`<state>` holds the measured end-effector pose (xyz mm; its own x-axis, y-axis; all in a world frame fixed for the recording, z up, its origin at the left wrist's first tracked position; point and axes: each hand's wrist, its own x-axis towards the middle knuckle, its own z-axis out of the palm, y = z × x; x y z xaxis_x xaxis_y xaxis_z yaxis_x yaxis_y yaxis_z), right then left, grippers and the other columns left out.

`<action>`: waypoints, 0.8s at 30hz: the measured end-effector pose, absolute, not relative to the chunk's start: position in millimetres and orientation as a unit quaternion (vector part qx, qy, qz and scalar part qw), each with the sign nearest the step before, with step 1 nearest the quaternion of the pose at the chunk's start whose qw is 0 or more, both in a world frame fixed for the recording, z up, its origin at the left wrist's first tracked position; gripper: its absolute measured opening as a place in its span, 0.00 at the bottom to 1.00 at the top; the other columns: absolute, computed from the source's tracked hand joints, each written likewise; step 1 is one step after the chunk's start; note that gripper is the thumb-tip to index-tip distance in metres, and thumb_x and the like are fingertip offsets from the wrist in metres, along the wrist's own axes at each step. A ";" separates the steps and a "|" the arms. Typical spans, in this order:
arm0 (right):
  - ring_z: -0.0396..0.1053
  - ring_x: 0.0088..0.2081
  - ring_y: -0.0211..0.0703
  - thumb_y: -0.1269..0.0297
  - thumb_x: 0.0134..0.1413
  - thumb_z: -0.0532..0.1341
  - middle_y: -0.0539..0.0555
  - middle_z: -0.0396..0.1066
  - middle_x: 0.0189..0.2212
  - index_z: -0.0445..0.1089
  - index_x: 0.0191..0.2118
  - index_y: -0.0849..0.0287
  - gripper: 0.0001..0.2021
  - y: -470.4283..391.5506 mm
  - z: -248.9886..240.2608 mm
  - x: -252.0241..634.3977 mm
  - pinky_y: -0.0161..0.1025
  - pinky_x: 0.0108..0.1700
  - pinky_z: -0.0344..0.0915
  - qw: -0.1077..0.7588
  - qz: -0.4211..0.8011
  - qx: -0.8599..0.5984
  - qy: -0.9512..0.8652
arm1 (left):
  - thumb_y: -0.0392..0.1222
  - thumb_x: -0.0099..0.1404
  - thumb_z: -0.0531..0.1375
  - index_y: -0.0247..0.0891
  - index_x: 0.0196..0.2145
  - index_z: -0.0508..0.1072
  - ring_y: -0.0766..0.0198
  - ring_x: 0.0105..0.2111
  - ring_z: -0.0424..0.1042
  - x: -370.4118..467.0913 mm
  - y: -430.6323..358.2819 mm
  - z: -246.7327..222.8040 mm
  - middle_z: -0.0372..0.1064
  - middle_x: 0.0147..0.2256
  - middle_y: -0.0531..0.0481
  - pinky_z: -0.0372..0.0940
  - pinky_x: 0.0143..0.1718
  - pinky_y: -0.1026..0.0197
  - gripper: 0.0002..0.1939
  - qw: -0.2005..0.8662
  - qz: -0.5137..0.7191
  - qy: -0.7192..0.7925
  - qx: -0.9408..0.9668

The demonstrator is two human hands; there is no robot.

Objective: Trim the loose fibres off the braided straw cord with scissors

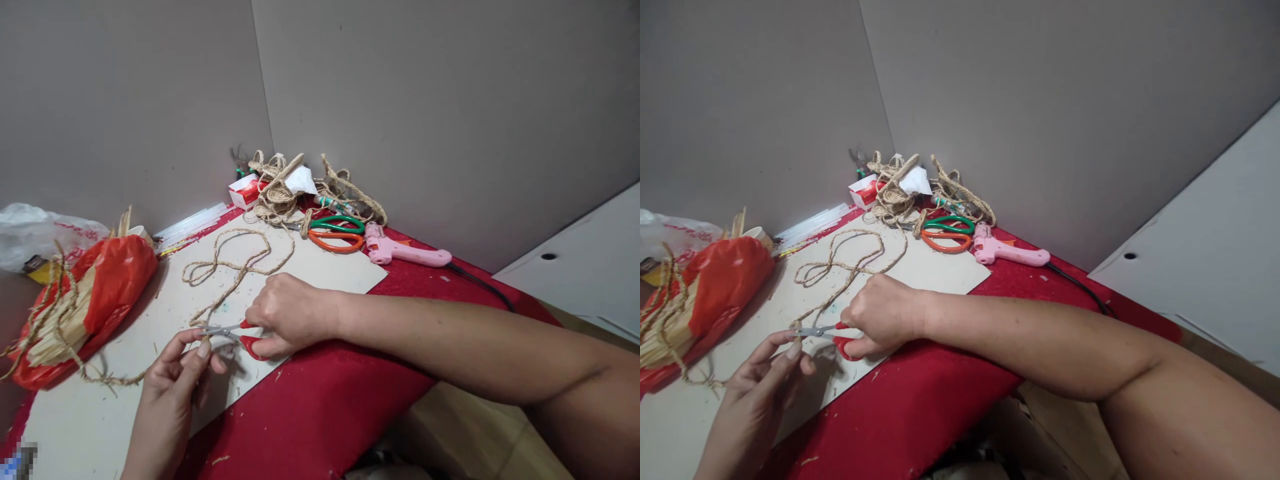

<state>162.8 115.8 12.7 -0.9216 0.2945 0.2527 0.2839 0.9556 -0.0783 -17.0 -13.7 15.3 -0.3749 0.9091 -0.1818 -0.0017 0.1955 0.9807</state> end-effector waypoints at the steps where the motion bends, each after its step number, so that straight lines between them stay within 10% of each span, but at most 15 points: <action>1: 0.66 0.24 0.40 0.49 0.53 0.55 0.55 0.74 0.24 0.74 0.31 0.60 0.19 115.6 13.5 162.9 0.37 0.26 0.42 0.127 0.024 -0.148 -0.980 | 0.47 0.57 0.65 0.41 0.39 0.69 0.74 0.15 0.53 -17.0 -13.9 14.7 0.69 0.21 0.54 0.46 0.16 0.71 0.15 0.429 0.522 0.646 0.355; 24: 0.63 0.23 0.36 0.59 0.56 0.54 0.52 0.74 0.23 0.73 0.28 0.59 0.14 118.6 12.3 163.6 0.36 0.27 0.42 0.150 0.031 -0.133 -0.979 | 0.45 0.51 0.68 0.37 0.37 0.71 0.75 0.14 0.52 -3.1 -10.4 29.0 0.69 0.19 0.52 0.45 0.16 0.72 0.17 0.411 0.569 0.646 0.300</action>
<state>163.6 118.6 12.3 -0.9197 0.2693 0.2859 0.2507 0.9628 -0.1004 -3.1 -10.4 29.0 -0.4826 0.8548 -0.1906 -0.0801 0.1736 0.9816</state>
